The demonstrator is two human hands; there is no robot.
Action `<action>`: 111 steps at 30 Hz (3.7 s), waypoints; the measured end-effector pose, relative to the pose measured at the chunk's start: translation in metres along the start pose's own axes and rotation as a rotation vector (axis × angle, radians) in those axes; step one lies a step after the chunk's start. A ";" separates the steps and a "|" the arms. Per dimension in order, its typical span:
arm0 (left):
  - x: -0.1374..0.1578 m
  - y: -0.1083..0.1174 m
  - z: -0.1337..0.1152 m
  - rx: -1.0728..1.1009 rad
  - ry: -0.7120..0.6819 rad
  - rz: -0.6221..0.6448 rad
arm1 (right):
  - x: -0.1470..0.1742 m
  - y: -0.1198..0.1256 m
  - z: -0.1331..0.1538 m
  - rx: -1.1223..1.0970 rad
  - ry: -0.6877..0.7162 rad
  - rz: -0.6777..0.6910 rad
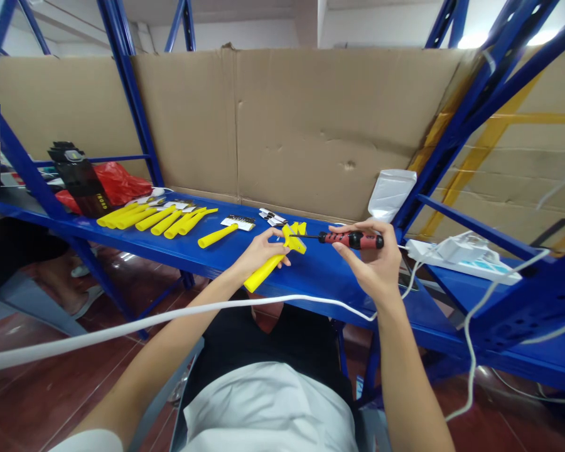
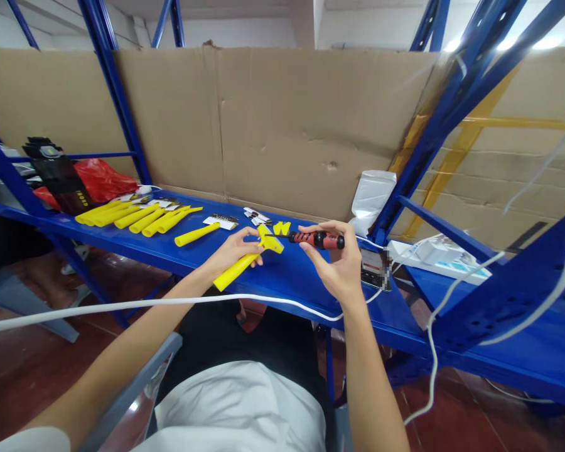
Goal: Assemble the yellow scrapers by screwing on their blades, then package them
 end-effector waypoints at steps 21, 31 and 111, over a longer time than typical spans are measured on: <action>0.001 -0.001 0.002 -0.008 -0.012 0.057 | -0.002 0.003 -0.006 0.076 0.009 -0.110; -0.001 0.002 0.004 0.023 -0.021 0.025 | -0.001 -0.001 -0.006 -0.049 -0.027 0.026; 0.001 0.000 0.002 0.007 -0.002 0.032 | 0.003 0.003 -0.002 0.160 0.005 -0.069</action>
Point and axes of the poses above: each hand's wrist, its own x-axis away from the middle knuckle, its own y-axis out of the back of the hand, z = x × y, the point moved 3 cm from there along -x, towards the middle knuckle, and after that the axes turned 2 degrees about -x, right-handed, at the moved point
